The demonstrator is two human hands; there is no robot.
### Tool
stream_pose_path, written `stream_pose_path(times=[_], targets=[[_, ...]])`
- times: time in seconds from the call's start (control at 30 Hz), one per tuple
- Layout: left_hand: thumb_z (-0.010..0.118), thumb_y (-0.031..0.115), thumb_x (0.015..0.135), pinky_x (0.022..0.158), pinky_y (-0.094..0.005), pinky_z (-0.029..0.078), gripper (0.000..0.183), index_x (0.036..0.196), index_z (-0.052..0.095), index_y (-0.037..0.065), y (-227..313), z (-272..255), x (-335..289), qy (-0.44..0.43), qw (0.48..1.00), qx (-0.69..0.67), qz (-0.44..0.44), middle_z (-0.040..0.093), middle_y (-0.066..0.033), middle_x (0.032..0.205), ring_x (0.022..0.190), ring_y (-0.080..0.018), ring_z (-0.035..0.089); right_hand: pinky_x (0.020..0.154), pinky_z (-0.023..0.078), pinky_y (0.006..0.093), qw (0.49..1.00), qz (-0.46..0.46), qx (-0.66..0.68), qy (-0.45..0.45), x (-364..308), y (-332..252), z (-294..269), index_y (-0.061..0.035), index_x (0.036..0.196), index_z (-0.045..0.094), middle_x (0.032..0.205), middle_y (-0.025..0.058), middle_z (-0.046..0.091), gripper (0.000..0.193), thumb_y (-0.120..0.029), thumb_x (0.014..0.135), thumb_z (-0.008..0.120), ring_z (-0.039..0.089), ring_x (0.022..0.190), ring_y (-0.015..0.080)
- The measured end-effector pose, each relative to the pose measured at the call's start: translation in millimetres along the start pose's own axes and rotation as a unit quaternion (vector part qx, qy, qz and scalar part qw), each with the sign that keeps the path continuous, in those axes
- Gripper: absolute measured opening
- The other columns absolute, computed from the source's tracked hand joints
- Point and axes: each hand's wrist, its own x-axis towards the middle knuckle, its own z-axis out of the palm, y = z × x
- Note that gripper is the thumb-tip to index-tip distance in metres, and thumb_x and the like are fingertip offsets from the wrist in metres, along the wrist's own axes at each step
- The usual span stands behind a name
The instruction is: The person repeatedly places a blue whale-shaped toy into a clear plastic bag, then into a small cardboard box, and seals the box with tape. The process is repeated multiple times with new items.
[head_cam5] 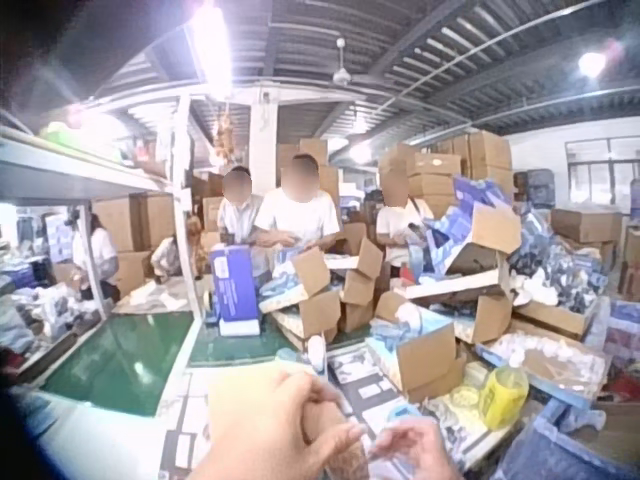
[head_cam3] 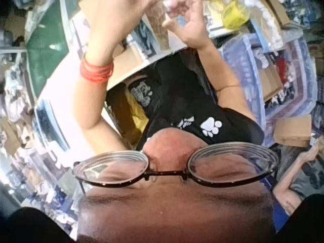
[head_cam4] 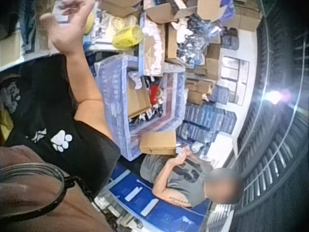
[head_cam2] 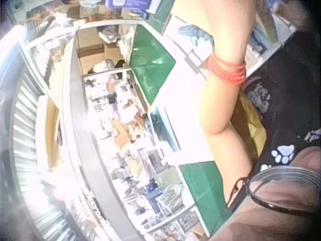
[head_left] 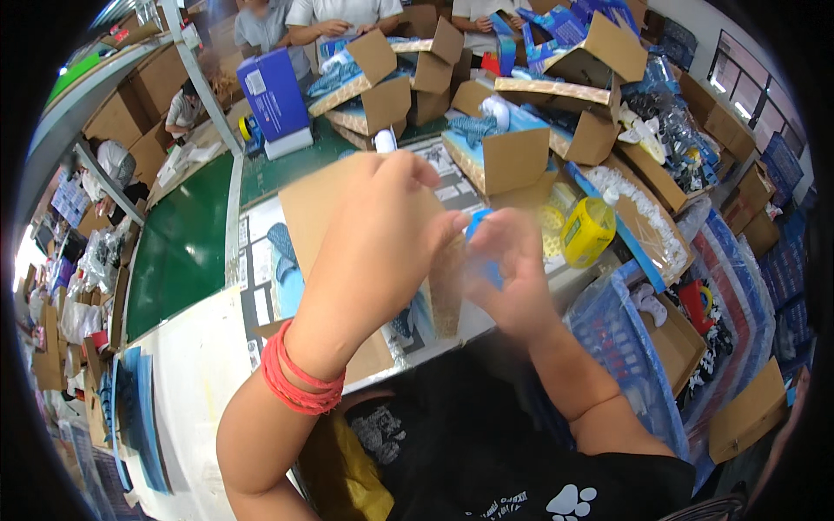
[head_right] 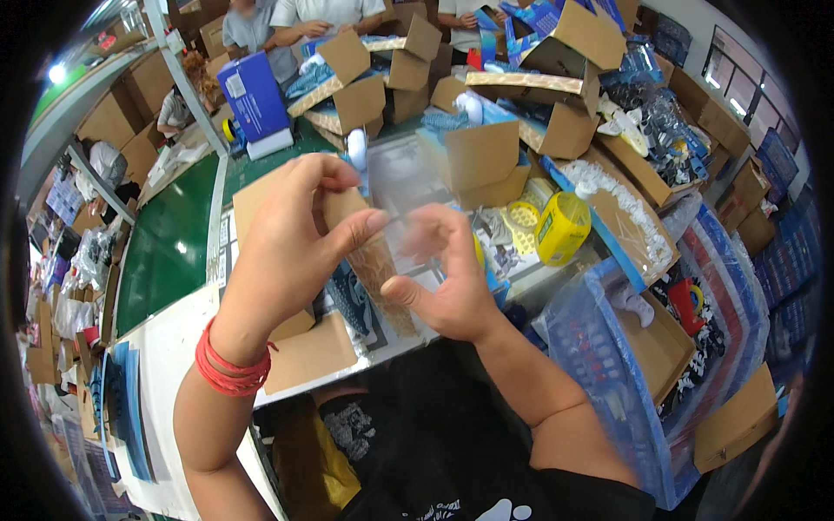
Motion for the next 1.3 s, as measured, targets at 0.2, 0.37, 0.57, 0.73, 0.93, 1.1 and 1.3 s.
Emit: stream_pose_path(times=[0.2, 0.37, 0.57, 0.73, 0.93, 1.1, 1.3], targets=[[0.07, 0.003, 0.091, 0.097, -0.0325, 0.045, 0.044, 0.122, 0.038, 0.002, -10.8, -1.1, 2.4, 0.001, 0.998, -0.058, 0.008, 0.051, -0.0135, 0.115, 0.106, -0.0226, 0.053, 0.078, 0.052, 0.0275, 0.994, -0.036, -0.054, -0.093, 40.2, -16.9, 11.8, -0.0055, 0.125, 0.066, 0.105, 0.0063, 0.072, 0.038, -0.016, 0.09, 0.078, 0.066, 0.088, 0.0143], [0.064, -0.005, 0.085, 0.102, -0.0416, 0.043, 0.04, 0.12, 0.046, -0.002, -6.6, -9.7, -26.1, 0.178, 0.982, -0.016, 0.061, 0.052, -0.0189, 0.114, 0.115, -0.0369, 0.054, 0.074, 0.055, 0.0289, 0.974, -0.088, -0.141, -0.156, 45.3, -22.0, -3.4, -0.0063, 0.119, 0.073, 0.093, 0.0115, 0.075, 0.033, -0.007, 0.086, 0.075, 0.071, 0.079, 0.023], [0.074, 0.001, 0.076, 0.093, -0.0471, 0.05, 0.033, 0.106, 0.062, 0.011, 19.5, -17.4, -131.9, 0.122, 0.952, 0.171, 0.22, 0.063, -0.0115, 0.106, 0.102, -0.0341, 0.061, 0.072, 0.056, 0.031, 0.954, -0.09, -0.209, -0.194, 64.9, -29.3, -13.5, -0.0059, 0.119, 0.073, 0.09, 0.0148, 0.075, 0.034, -0.002, 0.085, 0.071, 0.072, 0.075, 0.0213], [0.081, 0.014, 0.076, 0.097, -0.0468, 0.048, 0.045, 0.118, 0.064, 0.016, -21.5, -4.4, -194.9, -0.135, 0.947, 0.249, 0.15, 0.056, -0.0129, 0.126, 0.118, -0.0335, 0.054, 0.074, 0.056, 0.0274, 0.976, -0.05, -0.192, -0.093, 74.9, -5.8, -31.3, -0.0028, 0.118, 0.074, 0.094, 0.0094, 0.076, 0.027, -0.013, 0.093, 0.071, 0.071, 0.079, 0.0165], [0.088, 0.03, 0.07, 0.103, -0.0453, 0.046, 0.082, 0.143, 0.05, 0.022, -45.9, -13.8, -219.3, -0.038, 0.976, 0.196, 0.089, 0.045, -0.0144, 0.145, 0.128, -0.0377, 0.047, 0.076, 0.06, 0.0297, 0.947, 0.188, 0.243, 0.091, 95.5, -13.9, -72.4, 0.0009, 0.134, 0.061, 0.111, 0.0124, 0.071, 0.036, -0.02, 0.104, 0.058, 0.071, 0.087, 0.0174], [0.08, 0.018, 0.071, 0.094, -0.042, 0.045, 0.05, 0.12, 0.069, 0.016, -17.0, -50.7, -170.4, 0.037, 0.953, 0.247, 0.172, 0.068, -0.0088, 0.114, 0.109, -0.0294, 0.062, 0.1, 0.051, 0.0406, 0.858, 0.318, 0.376, 0.143, 52.7, 32.3, -61.1, -0.002, 0.121, 0.059, 0.118, 0.0088, 0.066, 0.031, -0.028, 0.106, 0.052, 0.063, 0.11, 0.0234], [0.075, 0.009, 0.075, 0.062, -0.0348, 0.049, 0.032, 0.106, 0.074, 0.005, 35.9, -103.7, -101.3, -0.062, 0.965, 0.252, 0.049, 0.069, -0.0108, 0.078, 0.067, -0.0284, 0.066, 0.075, 0.054, 0.0344, 0.811, 0.485, 0.283, 0.166, -39.3, 72.1, -30.7, -0.0042, 0.105, 0.064, 0.092, 0.0068, 0.07, 0.033, -0.036, 0.105, 0.055, 0.067, 0.083, 0.0192]])
